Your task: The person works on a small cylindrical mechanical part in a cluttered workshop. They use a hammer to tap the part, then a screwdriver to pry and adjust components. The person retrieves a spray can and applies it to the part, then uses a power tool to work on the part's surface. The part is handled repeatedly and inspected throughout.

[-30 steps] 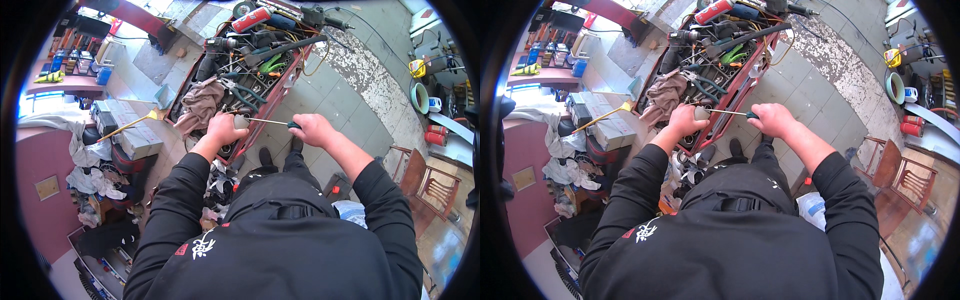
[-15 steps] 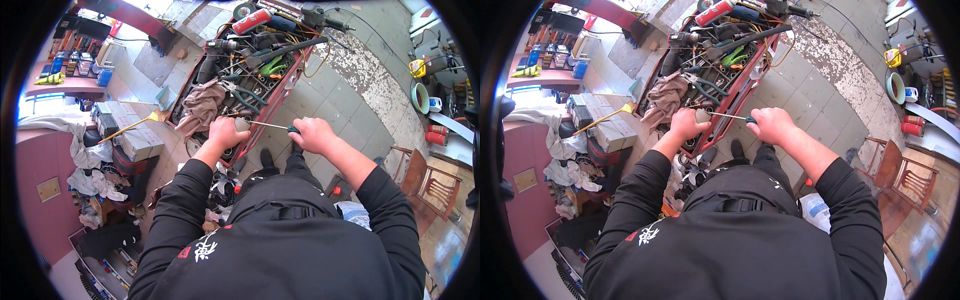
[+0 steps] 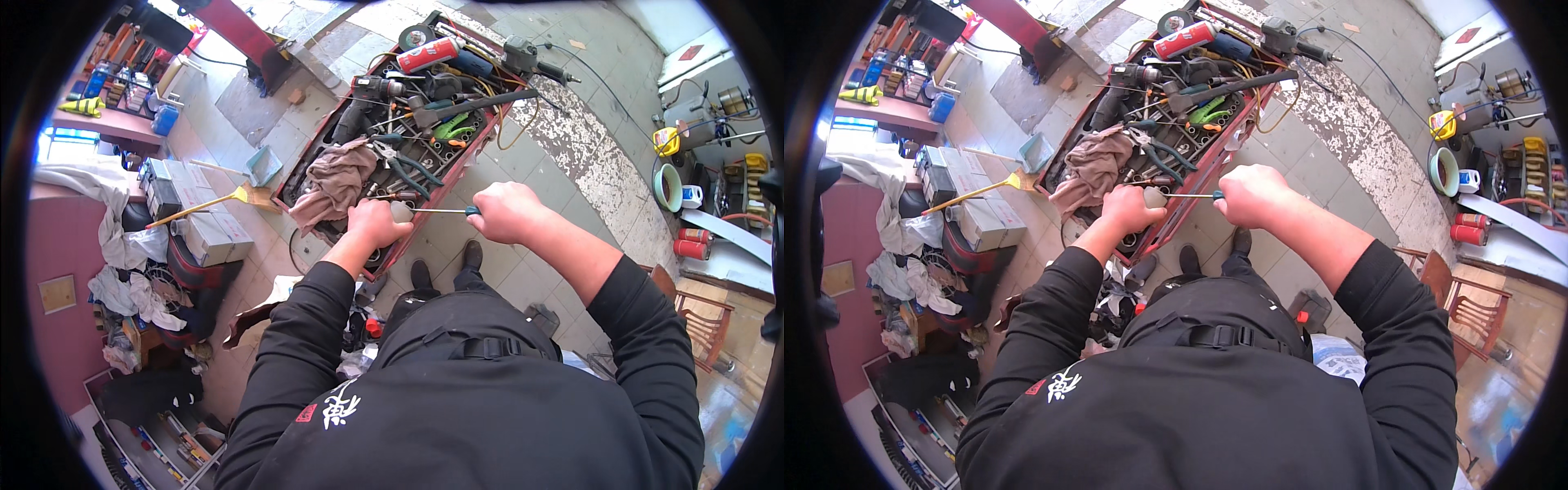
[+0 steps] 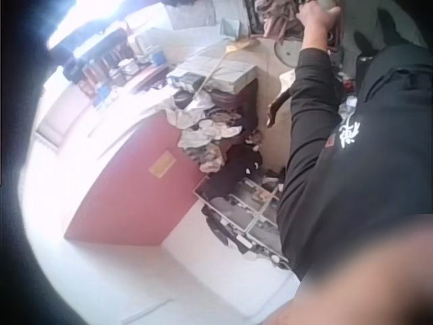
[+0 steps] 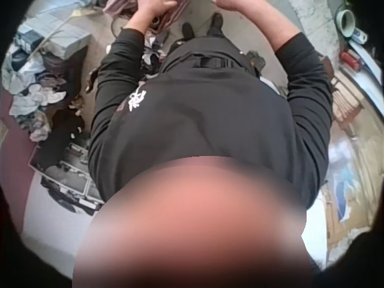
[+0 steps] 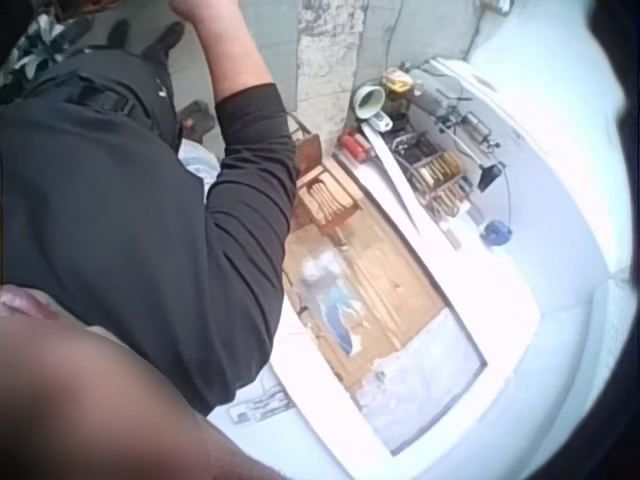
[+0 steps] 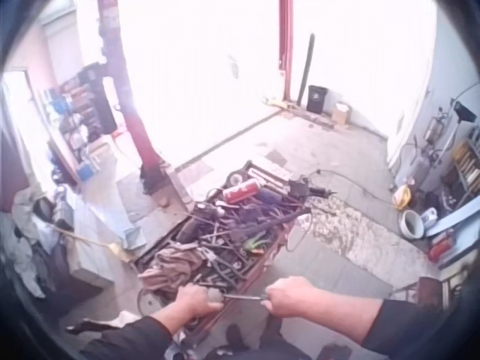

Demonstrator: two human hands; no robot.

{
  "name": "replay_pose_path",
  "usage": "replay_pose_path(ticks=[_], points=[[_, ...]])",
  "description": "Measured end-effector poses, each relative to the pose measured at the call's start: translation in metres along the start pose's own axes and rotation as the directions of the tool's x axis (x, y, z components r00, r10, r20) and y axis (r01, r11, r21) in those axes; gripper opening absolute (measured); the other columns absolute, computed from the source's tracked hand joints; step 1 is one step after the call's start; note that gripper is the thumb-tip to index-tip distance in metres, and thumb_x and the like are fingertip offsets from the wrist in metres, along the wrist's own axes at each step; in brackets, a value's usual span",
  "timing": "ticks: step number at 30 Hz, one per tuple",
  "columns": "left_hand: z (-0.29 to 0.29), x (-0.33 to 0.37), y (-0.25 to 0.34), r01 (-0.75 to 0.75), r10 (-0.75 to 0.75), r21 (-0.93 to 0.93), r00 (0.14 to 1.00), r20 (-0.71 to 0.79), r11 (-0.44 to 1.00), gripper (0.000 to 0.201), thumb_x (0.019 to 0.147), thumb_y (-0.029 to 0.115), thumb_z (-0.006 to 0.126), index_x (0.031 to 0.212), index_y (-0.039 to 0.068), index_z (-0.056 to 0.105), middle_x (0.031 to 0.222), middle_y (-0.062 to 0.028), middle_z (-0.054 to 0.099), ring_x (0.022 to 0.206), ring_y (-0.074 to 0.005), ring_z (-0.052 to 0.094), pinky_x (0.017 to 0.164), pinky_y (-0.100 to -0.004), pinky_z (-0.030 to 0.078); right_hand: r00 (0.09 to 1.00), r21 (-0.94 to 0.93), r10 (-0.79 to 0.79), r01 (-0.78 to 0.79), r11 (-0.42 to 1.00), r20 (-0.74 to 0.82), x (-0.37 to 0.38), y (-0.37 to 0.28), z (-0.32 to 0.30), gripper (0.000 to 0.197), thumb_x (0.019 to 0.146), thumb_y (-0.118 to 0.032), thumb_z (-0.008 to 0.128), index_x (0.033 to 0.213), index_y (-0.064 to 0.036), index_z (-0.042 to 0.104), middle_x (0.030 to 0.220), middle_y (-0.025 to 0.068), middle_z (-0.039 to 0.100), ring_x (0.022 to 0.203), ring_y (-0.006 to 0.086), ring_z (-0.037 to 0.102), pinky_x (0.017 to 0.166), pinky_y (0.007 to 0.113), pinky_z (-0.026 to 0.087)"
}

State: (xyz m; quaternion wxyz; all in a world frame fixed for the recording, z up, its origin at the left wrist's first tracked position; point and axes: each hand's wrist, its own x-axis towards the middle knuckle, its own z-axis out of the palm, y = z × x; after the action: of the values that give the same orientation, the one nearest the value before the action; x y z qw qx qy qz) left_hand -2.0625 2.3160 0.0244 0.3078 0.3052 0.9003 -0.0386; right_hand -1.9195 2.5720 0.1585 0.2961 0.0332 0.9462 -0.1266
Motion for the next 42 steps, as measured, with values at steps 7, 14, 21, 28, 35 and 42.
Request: replay_pose_path(ticks=[7,14,21,28,35,42], points=[[-0.003,-0.011,-0.005,0.018,-0.018,0.005,0.999,0.05,1.0,0.082,0.084,0.069,0.076,0.128,0.0,0.082,0.138,-0.0193,0.077,0.14,-0.0366,0.064,0.12,-0.0615,0.044,0.996,-0.024,-0.078,0.077,0.997,-0.034,0.011,-0.013,-0.008,0.039,0.104,-0.042,0.071,0.109,-0.0048,0.083,0.112,0.02,0.082,0.109,0.0401,0.078,0.097,0.052,0.062],[-0.002,-0.031,-0.002,0.061,-0.06,0.024,0.998,-0.017,0.998,0.097,0.083,0.079,0.08,0.141,0.001,0.075,0.154,-0.0157,0.065,0.153,-0.0338,0.05,0.128,-0.0734,0.03,0.998,-0.075,-0.059,0.057,0.995,-0.016,0.017,-0.018,-0.023,0.038,0.103,-0.04,0.072,0.108,-0.0046,0.083,0.112,0.0196,0.081,0.11,0.0393,0.078,0.098,0.052,0.062],[0.0,-0.032,-0.002,0.078,-0.078,0.011,0.997,-0.009,0.997,0.091,0.084,0.075,0.08,0.14,0.003,0.076,0.152,-0.0154,0.067,0.151,-0.033,0.052,0.127,-0.072,0.032,0.996,-0.11,-0.085,0.083,0.99,-0.009,0.015,-0.023,-0.024,0.038,0.102,-0.04,0.073,0.107,-0.0045,0.083,0.113,0.0189,0.082,0.109,0.0388,0.078,0.097,0.052,0.062],[-0.001,-0.028,-0.005,0.048,-0.049,0.018,0.999,0.015,0.999,0.09,0.084,0.073,0.08,0.14,0.003,0.077,0.149,-0.0155,0.07,0.149,-0.033,0.054,0.126,-0.0706,0.034,0.993,-0.196,-0.107,0.096,0.976,-0.045,0.022,-0.024,-0.014,0.031,0.103,-0.034,0.071,0.104,-0.0047,0.083,0.111,0.0165,0.082,0.108,0.0366,0.079,0.095,0.051,0.063],[0.006,-0.029,-0.007,0.045,-0.045,-0.006,0.999,-0.03,0.999,0.085,0.085,0.071,0.079,0.135,0.003,0.079,0.146,-0.0142,0.071,0.147,-0.0326,0.056,0.125,-0.0665,0.037,0.966,-0.461,-0.257,0.214,0.862,-0.034,0.029,-0.04,-0.024,0.022,0.098,-0.017,0.066,0.107,-0.0095,0.085,0.11,0.0119,0.084,0.106,0.0321,0.082,0.09,0.047,0.064],[0.011,-0.029,-0.005,0.062,-0.063,-0.024,0.995,-0.071,0.998,0.08,0.085,0.068,0.08,0.133,0.005,0.081,0.143,-0.012,0.072,0.145,-0.0305,0.056,0.122,-0.0608,0.04,0.984,-0.406,-0.058,0.123,0.906,0.169,0.027,-0.075,-0.045,0.03,0.093,-0.015,0.069,0.118,-0.0093,0.086,0.114,0.0129,0.085,0.109,0.0315,0.082,0.091,0.046,0.065]])
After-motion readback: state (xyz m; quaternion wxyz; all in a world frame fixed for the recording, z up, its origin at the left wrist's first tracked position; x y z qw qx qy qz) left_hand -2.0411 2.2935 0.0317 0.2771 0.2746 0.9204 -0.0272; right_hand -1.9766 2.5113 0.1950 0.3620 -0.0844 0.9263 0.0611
